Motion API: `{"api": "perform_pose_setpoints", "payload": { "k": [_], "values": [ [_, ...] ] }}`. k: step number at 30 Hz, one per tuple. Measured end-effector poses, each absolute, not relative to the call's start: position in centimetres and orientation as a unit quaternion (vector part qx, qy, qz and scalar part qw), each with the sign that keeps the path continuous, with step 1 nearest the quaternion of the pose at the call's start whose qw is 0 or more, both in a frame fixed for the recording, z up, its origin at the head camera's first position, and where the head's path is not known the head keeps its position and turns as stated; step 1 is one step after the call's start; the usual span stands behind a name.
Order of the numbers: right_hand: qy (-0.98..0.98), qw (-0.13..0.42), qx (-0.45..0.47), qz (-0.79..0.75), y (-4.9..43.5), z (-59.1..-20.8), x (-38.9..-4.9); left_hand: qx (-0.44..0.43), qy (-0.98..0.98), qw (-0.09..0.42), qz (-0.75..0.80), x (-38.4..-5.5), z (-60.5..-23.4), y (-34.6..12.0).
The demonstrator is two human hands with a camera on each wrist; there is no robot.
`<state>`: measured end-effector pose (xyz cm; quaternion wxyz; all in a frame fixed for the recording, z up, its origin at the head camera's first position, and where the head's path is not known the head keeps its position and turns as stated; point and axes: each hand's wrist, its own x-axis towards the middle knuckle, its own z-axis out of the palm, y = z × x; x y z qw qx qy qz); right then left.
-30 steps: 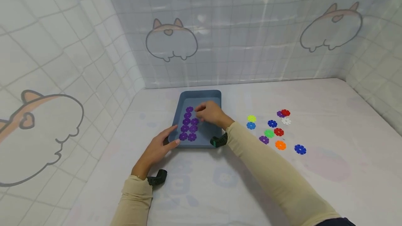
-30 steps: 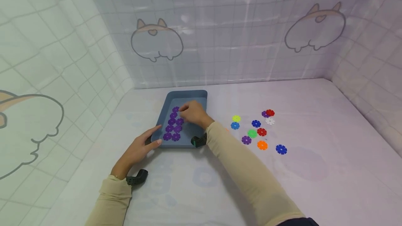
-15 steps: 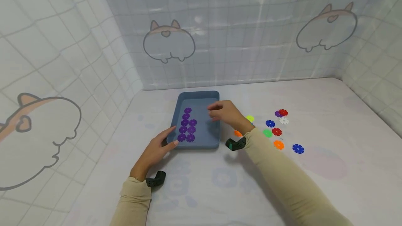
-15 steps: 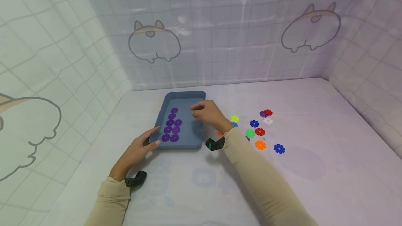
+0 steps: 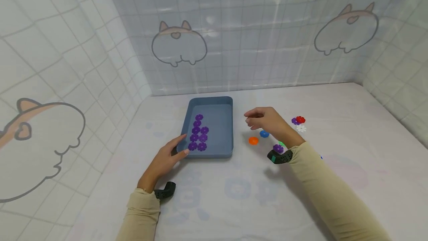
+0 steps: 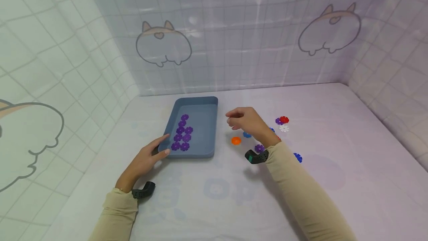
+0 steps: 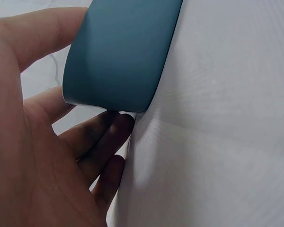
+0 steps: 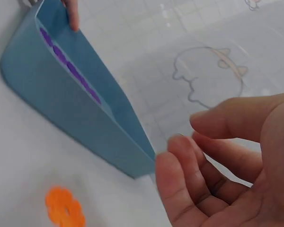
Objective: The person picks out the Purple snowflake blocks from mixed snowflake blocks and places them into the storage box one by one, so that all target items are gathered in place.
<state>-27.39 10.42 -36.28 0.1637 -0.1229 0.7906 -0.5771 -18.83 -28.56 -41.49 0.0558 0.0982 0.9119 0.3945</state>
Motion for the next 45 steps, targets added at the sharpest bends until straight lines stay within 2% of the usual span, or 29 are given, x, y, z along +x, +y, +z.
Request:
{"api": "perform_pose_setpoints", "payload": {
  "k": [10,21,29,45],
  "values": [
    [0.818,0.206,-0.113,-0.525,15.0,-36.3,-25.9,0.098,0.911,0.055,0.397,-18.8,-41.5,-28.6],
    [0.860,0.210,-0.098,-0.455,18.8,-37.2,-24.5,0.100,0.908,0.058,0.402,-19.1,-41.2,-28.7],
    [0.859,0.225,-0.105,-0.447,19.8,-37.6,-23.8,0.099,0.911,0.055,0.395,-19.2,-41.3,-28.4],
    [0.881,0.197,-0.157,-0.401,19.7,-39.0,-23.3,0.087,0.914,0.057,0.391,-18.9,-41.6,-28.5]
  ]
}}
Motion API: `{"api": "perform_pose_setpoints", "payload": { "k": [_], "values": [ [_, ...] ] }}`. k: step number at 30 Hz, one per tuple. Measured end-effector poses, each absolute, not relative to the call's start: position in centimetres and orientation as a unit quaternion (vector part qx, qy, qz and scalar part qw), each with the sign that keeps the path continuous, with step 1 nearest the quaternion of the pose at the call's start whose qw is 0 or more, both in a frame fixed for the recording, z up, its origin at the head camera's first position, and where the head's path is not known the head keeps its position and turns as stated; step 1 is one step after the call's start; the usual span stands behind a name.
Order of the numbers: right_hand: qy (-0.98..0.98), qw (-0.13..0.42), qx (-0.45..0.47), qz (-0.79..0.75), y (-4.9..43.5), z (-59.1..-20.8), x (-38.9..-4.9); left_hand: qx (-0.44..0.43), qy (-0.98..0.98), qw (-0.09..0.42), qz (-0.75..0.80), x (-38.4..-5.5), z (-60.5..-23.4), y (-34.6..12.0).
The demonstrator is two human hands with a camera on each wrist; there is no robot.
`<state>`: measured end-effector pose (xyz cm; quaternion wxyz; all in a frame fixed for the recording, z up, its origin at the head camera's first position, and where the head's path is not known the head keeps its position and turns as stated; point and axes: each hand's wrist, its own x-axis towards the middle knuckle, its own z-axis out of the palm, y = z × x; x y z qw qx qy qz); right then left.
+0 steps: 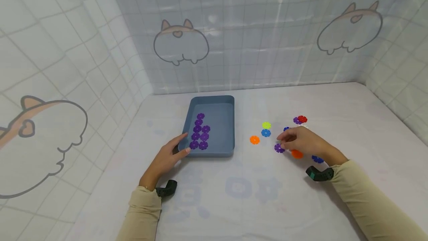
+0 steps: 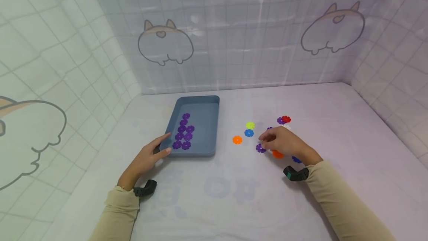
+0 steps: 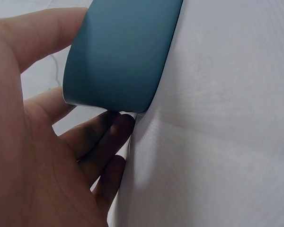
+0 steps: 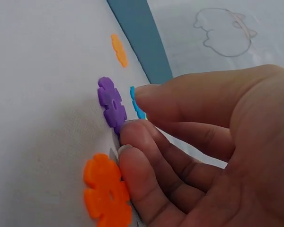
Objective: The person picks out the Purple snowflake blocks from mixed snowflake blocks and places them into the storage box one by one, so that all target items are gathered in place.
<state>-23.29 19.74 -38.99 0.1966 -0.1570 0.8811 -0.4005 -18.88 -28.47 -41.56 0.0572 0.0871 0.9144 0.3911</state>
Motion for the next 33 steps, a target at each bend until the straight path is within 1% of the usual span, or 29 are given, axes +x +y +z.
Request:
{"api": "perform_pose_setpoints", "payload": {
  "k": [6,18,33],
  "values": [
    [0.889,0.193,-0.159,-0.384,19.44,-39.23,-23.11,0.091,0.915,0.054,0.389,-18.78,-41.43,-28.42],
    [0.903,0.161,-0.183,-0.354,18.78,-39.54,-22.89,0.087,0.914,0.057,0.392,-18.75,-41.27,-28.51],
    [0.900,0.155,-0.189,-0.360,18.76,-39.50,-22.89,0.091,0.911,0.058,0.398,-18.66,-41.35,-28.44]
  ]
}}
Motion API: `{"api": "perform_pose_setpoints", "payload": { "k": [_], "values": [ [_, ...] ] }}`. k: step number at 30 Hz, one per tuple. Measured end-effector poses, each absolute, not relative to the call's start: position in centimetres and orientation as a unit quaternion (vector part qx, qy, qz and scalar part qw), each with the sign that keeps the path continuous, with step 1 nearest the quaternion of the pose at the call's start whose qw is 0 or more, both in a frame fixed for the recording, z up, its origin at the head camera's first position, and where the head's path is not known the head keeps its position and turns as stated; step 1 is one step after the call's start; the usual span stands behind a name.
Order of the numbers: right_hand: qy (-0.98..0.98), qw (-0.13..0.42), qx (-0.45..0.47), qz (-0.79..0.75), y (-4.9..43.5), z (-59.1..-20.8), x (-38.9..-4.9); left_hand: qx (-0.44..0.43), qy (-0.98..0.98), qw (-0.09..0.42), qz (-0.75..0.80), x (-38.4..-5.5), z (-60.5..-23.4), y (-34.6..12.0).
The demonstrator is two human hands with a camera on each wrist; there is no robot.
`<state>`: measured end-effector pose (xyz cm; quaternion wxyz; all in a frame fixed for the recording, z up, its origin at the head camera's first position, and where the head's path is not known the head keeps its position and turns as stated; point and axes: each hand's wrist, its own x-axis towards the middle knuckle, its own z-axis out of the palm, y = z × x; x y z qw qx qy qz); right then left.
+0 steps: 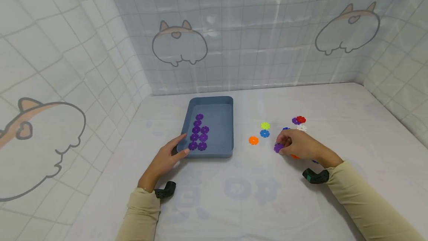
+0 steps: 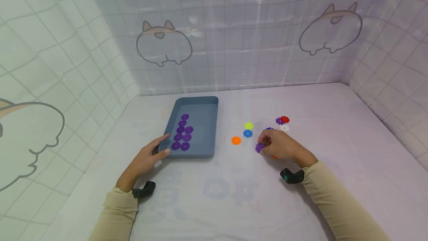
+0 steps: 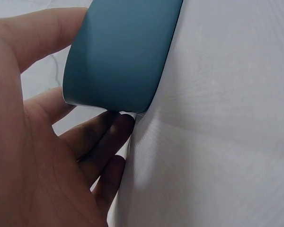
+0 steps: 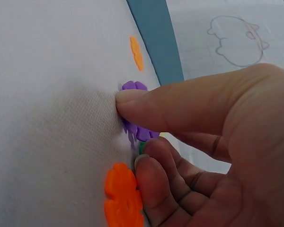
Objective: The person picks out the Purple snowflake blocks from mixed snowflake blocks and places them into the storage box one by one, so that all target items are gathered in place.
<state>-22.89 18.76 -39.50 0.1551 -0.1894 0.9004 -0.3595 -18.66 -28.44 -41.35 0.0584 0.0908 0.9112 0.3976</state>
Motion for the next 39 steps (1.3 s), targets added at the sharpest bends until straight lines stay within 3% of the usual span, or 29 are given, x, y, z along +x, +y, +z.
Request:
{"api": "perform_pose_setpoints", "payload": {
  "k": [22,39],
  "values": [
    [0.858,0.174,-0.181,-0.449,19.9,-39.6,-23.3,0.099,0.912,0.052,0.395,-18.6,-41.3,-28.4],
    [0.850,0.148,-0.139,-0.485,19.4,-39.5,-23.1,0.100,0.912,0.055,0.395,-18.8,-41.7,-28.6]
  ]
}}
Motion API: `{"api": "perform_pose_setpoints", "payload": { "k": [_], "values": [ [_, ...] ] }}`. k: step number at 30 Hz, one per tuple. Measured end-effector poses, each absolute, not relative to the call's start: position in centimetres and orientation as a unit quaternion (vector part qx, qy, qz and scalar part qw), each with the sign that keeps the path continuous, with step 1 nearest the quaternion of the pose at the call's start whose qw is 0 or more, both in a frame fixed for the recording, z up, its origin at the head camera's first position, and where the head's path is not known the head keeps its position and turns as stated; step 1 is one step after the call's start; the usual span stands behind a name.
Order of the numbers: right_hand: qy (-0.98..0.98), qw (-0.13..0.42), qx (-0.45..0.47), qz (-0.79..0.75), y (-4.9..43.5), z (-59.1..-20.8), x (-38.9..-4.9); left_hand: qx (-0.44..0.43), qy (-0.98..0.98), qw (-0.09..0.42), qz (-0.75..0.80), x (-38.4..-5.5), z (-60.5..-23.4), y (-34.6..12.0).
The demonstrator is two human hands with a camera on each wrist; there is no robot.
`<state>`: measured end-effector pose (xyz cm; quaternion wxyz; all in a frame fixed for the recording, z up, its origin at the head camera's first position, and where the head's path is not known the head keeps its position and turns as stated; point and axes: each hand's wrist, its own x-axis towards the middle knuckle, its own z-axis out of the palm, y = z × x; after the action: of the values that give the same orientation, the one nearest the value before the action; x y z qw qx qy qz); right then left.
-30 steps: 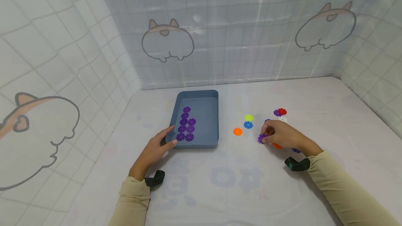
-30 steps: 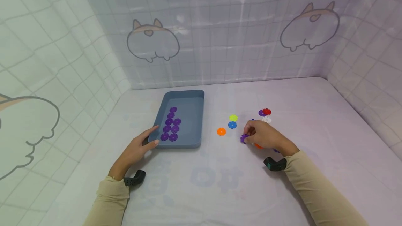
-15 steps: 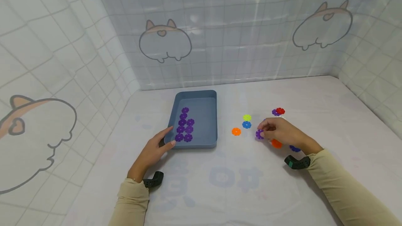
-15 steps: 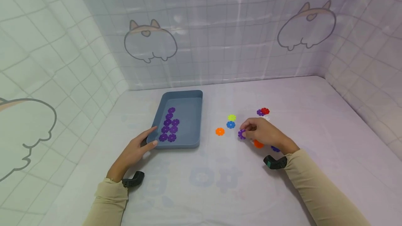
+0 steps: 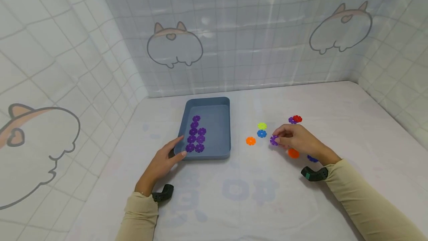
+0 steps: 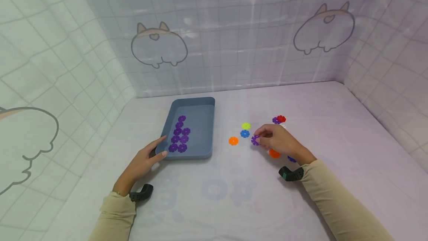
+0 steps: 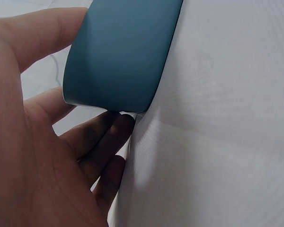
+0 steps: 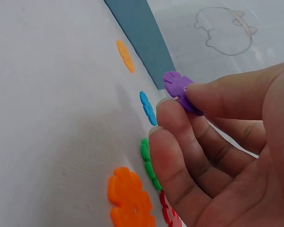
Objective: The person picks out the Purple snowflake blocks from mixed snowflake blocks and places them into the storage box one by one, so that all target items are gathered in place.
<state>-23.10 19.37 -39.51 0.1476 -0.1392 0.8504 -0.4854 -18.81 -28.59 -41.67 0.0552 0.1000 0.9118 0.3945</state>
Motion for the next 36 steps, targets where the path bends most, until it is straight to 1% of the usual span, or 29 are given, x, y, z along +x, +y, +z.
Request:
{"api": "perform_pose_setpoints", "payload": {
  "k": [12,19,25,30,36],
  "values": [
    [0.826,0.152,-0.125,-0.528,18.7,-39.9,-23.4,0.099,0.910,0.054,0.399,-18.5,-41.4,-28.7],
    [0.811,0.150,-0.155,-0.543,17.6,-39.8,-23.6,0.098,0.909,0.057,0.400,-18.7,-41.1,-28.7],
    [0.797,0.171,-0.180,-0.550,15.6,-39.4,-24.1,0.094,0.912,0.055,0.396,-18.4,-41.2,-28.7],
    [0.798,0.188,-0.167,-0.548,13.9,-39.2,-25.2,0.094,0.910,0.052,0.400,-18.4,-41.3,-28.6],
    [0.791,0.194,-0.155,-0.559,12.4,-39.1,-26.3,0.092,0.908,0.056,0.406,-18.4,-41.3,-28.4]
  ]
}}
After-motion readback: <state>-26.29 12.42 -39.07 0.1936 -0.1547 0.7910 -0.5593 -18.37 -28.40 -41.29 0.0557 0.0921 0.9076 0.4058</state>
